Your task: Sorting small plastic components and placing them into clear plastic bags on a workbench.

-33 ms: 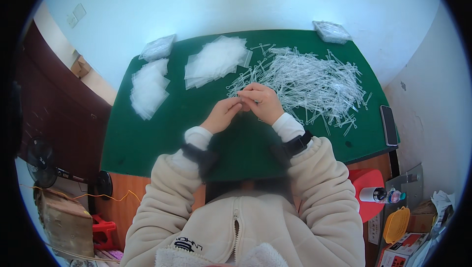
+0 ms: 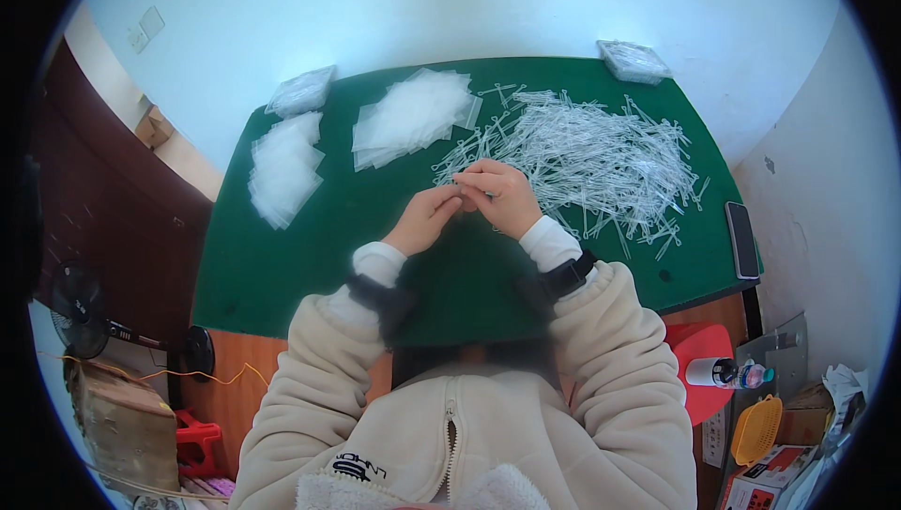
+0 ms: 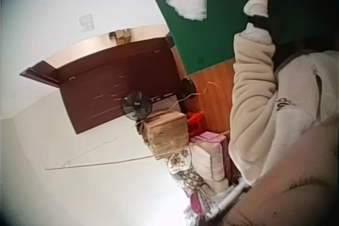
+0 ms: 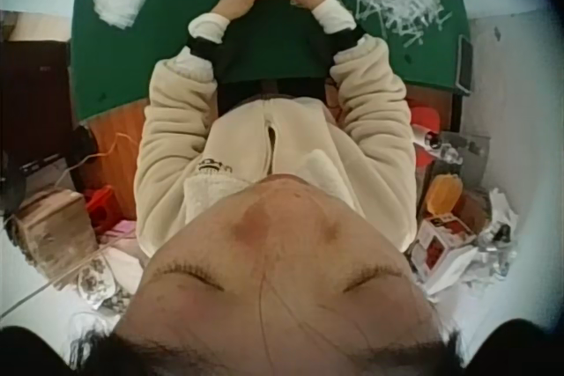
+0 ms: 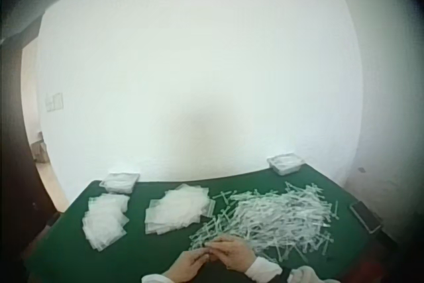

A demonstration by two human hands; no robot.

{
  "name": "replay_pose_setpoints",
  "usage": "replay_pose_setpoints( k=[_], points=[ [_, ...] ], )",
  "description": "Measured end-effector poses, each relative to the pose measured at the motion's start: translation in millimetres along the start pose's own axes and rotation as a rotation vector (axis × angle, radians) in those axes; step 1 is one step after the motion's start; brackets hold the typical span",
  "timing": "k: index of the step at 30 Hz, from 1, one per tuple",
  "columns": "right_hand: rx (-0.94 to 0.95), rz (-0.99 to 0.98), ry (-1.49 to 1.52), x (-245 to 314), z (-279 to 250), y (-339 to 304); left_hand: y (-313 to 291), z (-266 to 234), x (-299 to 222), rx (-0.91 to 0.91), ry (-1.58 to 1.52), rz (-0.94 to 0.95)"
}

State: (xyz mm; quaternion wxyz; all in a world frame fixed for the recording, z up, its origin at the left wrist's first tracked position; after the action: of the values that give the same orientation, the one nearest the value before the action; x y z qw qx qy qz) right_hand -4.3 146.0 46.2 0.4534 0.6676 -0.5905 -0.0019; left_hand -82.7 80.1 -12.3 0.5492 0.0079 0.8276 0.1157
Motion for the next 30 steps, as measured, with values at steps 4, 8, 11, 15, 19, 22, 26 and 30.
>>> replay_pose_setpoints(
  k=[4, 8, 11, 15, 19, 22, 26, 30],
  points=[
    [-0.061, -0.033, -0.024, 3, -4, -1, 0, -2, 2, -0.016, 0.018, -0.014],
    [0.022, 0.056, -0.012, -8, 2, -1, 1, -2, 6, 0.003, 0.032, -0.041],
    [0.009, 0.155, 0.132, -16, 5, -3, 1, -1, 9, 0.014, 0.031, -0.057],
    [0.014, 0.221, 0.237, -26, 9, -5, 0, 0, 7, 0.028, 0.035, -0.084],
    [0.005, 0.245, 0.262, -27, 8, -7, 0, 1, 7, 0.048, 0.059, -0.118],
    [-0.004, 0.25, 0.286, -29, 9, -6, 0, 1, 15, 0.041, 0.021, -0.108],
    [-0.011, 0.253, 0.339, -32, 9, -7, 1, -2, 19, 0.011, -0.052, -0.058],
    [0.01, 0.261, 0.355, -34, 11, -8, 2, -1, 21, 0.008, -0.091, -0.067]
  ],
)
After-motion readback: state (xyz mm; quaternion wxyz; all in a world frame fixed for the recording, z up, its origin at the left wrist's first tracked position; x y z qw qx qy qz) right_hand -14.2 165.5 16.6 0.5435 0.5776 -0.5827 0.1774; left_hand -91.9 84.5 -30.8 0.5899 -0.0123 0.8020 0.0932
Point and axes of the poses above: each hand's wrist, its own y-axis towards the middle knuckle, its own z-axis out of the palm, x = y × z, the point moved 9 cm from there along y, towards the middle knuckle, and after that the axes turned 9 degrees about x, right-handed, at the moved point
